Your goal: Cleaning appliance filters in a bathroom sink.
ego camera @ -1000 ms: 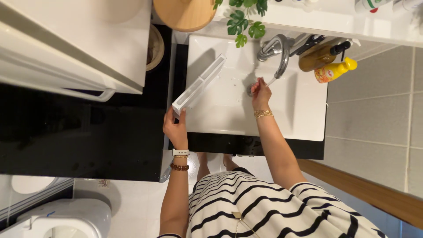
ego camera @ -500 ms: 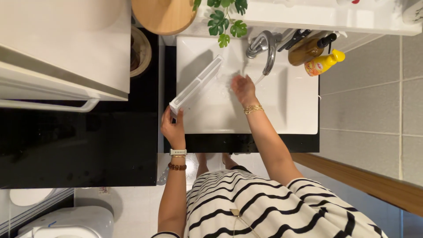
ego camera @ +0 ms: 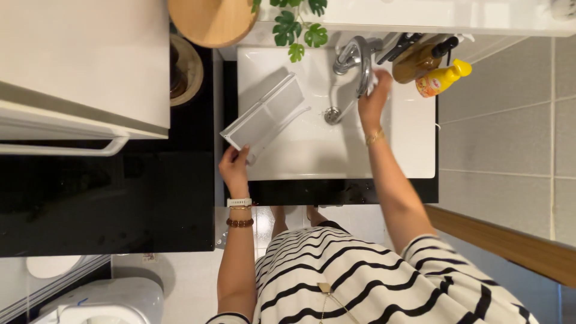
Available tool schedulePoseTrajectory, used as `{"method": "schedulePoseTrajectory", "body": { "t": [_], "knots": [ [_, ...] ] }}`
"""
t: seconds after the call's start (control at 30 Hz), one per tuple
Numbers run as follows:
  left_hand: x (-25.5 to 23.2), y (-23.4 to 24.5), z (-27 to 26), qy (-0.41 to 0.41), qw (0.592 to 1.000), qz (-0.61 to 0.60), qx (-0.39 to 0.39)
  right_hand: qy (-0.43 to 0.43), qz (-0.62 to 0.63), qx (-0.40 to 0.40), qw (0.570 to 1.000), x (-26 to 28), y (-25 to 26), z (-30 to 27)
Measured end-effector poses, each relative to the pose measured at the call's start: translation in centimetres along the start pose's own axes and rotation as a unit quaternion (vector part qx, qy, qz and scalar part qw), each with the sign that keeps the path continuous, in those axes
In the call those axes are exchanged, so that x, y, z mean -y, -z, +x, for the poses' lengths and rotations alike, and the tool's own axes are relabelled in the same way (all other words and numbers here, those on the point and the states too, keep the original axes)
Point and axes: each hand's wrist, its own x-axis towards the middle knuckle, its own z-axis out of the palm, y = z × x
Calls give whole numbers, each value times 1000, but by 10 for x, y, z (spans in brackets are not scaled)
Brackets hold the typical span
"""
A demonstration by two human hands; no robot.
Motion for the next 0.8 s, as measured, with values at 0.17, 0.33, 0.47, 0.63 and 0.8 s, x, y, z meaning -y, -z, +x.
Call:
{"method": "schedulePoseTrajectory", "body": {
  "t": [0.17, 0.33, 0.47, 0.63, 0.8],
  "knots": [
    [2, 3, -11, -17, 998, 44, -43, 168, -83, 86, 979, -49, -15, 73],
    [-8, 2, -29, -31, 994, 84, -67, 116, -100, 183, 971, -70, -13, 101],
    [-24, 1, -49, -52, 992, 97, -64, 106, -30, 232, 966, -27, 20, 92],
    [-22, 5, -56, -92, 990, 79, -69, -42, -60, 102, 992, -35, 38, 12],
    [-16, 10, -68, -71, 996, 49, -29, 209, -88, 413, 882, -86, 36, -55]
  ]
}}
